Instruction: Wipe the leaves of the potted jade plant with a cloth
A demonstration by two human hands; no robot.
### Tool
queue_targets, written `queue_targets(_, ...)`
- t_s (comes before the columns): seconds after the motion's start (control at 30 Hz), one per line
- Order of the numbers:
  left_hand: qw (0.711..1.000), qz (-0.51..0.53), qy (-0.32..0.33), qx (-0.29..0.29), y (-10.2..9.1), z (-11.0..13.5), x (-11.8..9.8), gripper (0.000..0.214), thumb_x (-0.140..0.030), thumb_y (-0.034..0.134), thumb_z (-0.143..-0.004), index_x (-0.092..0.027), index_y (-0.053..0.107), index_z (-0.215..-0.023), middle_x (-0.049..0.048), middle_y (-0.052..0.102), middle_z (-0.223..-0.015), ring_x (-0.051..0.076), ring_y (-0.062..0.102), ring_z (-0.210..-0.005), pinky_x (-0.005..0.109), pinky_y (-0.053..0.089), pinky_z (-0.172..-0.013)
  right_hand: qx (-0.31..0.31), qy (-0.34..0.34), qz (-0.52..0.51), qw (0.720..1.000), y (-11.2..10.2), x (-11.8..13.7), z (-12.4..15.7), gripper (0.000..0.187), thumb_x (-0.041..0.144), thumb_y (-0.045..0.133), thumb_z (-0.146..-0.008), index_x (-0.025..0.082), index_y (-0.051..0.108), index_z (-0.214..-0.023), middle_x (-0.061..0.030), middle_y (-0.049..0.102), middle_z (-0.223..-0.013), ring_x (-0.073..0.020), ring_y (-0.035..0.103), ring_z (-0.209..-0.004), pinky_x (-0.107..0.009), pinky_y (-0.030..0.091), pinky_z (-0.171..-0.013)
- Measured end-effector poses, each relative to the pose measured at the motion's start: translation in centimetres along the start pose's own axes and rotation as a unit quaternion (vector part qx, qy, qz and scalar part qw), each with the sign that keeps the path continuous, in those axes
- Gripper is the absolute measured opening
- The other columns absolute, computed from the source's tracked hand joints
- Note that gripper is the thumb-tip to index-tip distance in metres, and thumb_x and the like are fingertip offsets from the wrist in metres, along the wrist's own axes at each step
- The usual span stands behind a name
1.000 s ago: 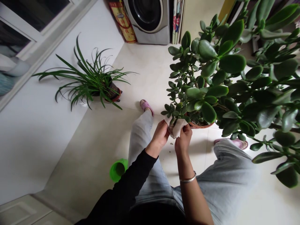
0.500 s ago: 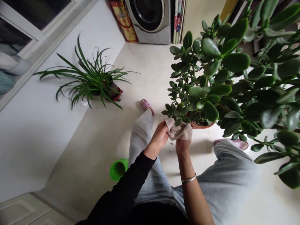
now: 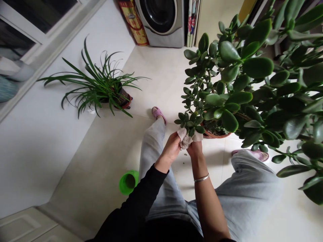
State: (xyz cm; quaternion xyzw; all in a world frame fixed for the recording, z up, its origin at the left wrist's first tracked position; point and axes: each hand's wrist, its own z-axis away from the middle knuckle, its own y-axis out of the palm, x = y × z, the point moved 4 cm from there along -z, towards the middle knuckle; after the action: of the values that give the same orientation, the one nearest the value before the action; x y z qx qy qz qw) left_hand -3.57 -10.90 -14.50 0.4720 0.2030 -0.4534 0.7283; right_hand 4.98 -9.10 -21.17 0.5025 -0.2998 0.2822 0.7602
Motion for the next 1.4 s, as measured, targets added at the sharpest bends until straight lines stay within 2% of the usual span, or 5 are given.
queue_targets(0.23, 1.000, 0.002, -0.002, -0.007, 0.1, 0.1, 0.0, 0.057, -0.068, 0.091, -0.062, -0.019, 0.063, -0.070, -0.0026, 0.056, -0.059, 0.011, 0.054, -0.061, 0.025, 0.035, -0.056, -0.057, -0.052, 0.023, 0.997, 0.1, 1.5, 1.1, 0.018, 0.031, 0.080, -0.068, 0.026, 0.064, -0.074, 0.0015, 0.069, -0.073, -0.0172, 0.063, -0.068, -0.033, 0.058, -0.069)
queue_targets(0.37, 1.000, 0.004, 0.002, 0.000, 0.5, 0.1, -0.2, 0.057, -0.069, 0.090, -0.061, -0.019, 0.066, -0.072, -0.0006, 0.061, -0.063, 0.014, 0.061, -0.069, 0.025, 0.040, -0.060, -0.086, -0.082, 0.033, 0.992, 0.3, 2.0, 1.5, 0.024, 0.028, 0.084, -0.061, 0.023, 0.063, -0.070, 0.0045, 0.066, -0.066, -0.0130, 0.058, -0.060, -0.028, 0.055, -0.063)
queue_targets(0.7, 1.000, 0.016, 0.000, -0.003, 0.5, 0.2, -0.7, 0.056, -0.068, 0.092, -0.060, -0.020, 0.066, -0.073, 0.0018, 0.066, -0.067, 0.019, 0.068, -0.079, 0.028, 0.048, -0.070, -0.088, -0.095, 0.049, 0.990, 0.2, 2.1, 2.0, 0.021, 0.024, 0.082, -0.060, 0.022, 0.069, -0.076, 0.0052, 0.072, -0.071, -0.0119, 0.061, -0.063, -0.025, 0.054, -0.063)
queue_targets(1.03, 1.000, 0.012, -0.013, -0.007, 0.4, 0.1, -0.5, 0.057, -0.066, 0.092, -0.059, -0.019, 0.065, -0.074, 0.0011, 0.064, -0.067, 0.017, 0.065, -0.074, 0.026, 0.042, -0.062, -0.098, -0.138, 0.080, 0.982, -0.7, 1.8, 2.0, 0.021, 0.022, 0.083, -0.060, 0.021, 0.072, -0.078, 0.0032, 0.074, -0.074, -0.0130, 0.062, -0.066, -0.026, 0.053, -0.067)
queue_targets(1.4, 1.000, 0.024, 0.009, -0.003, 0.5, -0.1, -1.2, 0.056, -0.067, 0.092, -0.060, -0.019, 0.067, -0.075, 0.0033, 0.069, -0.071, 0.022, 0.072, -0.086, 0.030, 0.052, -0.076, -0.083, -0.098, 0.084, 0.988, -2.3, 1.1, 3.0, 0.031, 0.032, 0.086, -0.070, 0.019, 0.076, -0.096, -0.0008, 0.080, -0.094, -0.0148, 0.068, -0.082, -0.030, 0.055, -0.084)
